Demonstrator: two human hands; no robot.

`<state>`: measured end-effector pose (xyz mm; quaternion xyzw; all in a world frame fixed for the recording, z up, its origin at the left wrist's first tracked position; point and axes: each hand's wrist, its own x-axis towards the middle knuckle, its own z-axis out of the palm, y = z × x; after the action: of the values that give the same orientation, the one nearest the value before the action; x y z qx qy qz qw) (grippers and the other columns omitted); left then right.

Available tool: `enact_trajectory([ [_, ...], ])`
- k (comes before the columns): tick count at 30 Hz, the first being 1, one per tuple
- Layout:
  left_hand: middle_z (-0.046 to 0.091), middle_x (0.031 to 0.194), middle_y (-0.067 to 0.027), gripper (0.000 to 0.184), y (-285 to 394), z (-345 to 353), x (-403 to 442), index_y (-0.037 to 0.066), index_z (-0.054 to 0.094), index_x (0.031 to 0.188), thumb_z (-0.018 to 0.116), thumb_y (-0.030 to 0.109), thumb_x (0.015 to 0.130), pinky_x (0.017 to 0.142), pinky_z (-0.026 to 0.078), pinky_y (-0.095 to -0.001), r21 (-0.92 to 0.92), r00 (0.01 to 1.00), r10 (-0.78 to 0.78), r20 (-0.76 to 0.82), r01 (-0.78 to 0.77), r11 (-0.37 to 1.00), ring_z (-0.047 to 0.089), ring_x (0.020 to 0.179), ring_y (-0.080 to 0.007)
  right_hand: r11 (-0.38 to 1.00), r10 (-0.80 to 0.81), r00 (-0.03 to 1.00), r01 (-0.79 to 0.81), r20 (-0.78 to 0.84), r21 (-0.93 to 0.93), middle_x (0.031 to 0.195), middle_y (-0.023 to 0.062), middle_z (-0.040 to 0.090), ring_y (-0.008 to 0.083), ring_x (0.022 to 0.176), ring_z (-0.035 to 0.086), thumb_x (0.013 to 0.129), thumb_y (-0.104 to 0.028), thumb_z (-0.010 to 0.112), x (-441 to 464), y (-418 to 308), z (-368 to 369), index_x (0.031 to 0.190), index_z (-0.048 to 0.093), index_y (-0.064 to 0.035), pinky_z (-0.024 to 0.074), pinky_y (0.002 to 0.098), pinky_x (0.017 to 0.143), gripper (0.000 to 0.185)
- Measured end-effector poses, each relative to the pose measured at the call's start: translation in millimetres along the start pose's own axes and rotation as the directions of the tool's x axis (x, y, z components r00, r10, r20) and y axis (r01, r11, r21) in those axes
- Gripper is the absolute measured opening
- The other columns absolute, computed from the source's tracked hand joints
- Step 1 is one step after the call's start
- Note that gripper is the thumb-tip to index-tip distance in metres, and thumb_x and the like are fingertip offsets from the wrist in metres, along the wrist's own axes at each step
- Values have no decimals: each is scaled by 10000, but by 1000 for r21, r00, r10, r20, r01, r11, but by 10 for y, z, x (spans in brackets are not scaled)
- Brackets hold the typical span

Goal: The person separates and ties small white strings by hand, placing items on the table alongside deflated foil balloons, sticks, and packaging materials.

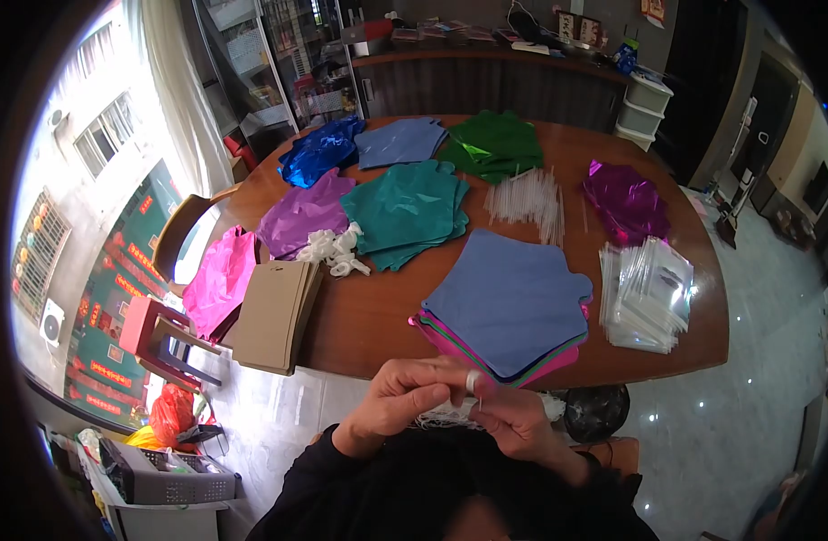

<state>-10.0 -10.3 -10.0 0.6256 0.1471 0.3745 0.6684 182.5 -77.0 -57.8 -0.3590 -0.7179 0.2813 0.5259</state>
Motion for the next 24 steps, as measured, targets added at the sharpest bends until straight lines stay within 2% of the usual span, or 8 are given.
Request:
enact_trajectory([
  [3,646,806,-45,161,12,32,25,-3,725,935,572,-25,891,768,408,-283,62,983,6,-184,6,998,510,763,-192,998,-68,997,68,34,-5,700,54,584,182,555,444,830,30,672,-11,5,6,863,680,-10,373,295,544,53],
  [7,667,890,-70,218,-136,-213,40,-4,734,1051,565,-11,913,780,411,-281,667,988,99,115,-150,730,514,788,-168,1000,1,998,-2,-58,-5,690,38,579,179,545,419,836,30,669,-18,-63,-66,864,687,-19,363,288,541,59],
  [12,672,904,-73,220,-33,-303,0,-6,730,1070,581,-10,908,770,416,-276,323,906,-42,420,-106,941,528,797,-173,993,122,971,-120,-206,22,688,34,582,174,544,424,843,37,664,-29,-65,-95,853,685,-19,355,290,534,60],
  [13,672,904,-73,220,-11,-285,-13,-6,730,1070,581,-10,908,770,416,-276,324,908,-40,417,-107,940,528,797,-173,993,119,972,-117,-202,22,688,34,582,174,544,424,843,37,664,-24,-64,-90,853,685,-19,355,290,534,60],
  [17,679,903,-71,170,99,-135,-71,-2,727,1010,602,-9,896,754,428,-285,-248,987,-63,148,99,964,542,791,-199,993,114,992,-113,-53,19,685,32,561,160,547,417,851,43,652,14,-67,-51,857,677,-15,340,289,526,64],
  [18,679,903,-71,170,94,-123,-54,-2,727,1010,602,-9,896,754,428,-285,-246,987,-60,147,95,965,542,791,-199,994,110,993,-109,-51,18,685,32,561,160,547,417,851,43,652,23,-67,-44,857,677,-15,340,289,526,64],
  [22,707,990,-94,209,31,-98,20,-15,725,1063,597,-15,897,757,446,-290,259,999,16,-46,-3,966,559,811,-215,1000,19,1000,-19,-19,10,687,35,563,159,549,419,850,49,646,29,-82,-17,864,679,-18,338,289,531,76],
  [24,704,1018,-101,240,-41,-173,30,-15,716,1104,596,-19,897,758,447,-291,322,998,5,64,-25,946,561,816,-212,999,32,999,-32,-41,-3,688,35,566,163,548,421,848,49,646,30,-99,-33,863,679,-18,340,291,531,76],
])
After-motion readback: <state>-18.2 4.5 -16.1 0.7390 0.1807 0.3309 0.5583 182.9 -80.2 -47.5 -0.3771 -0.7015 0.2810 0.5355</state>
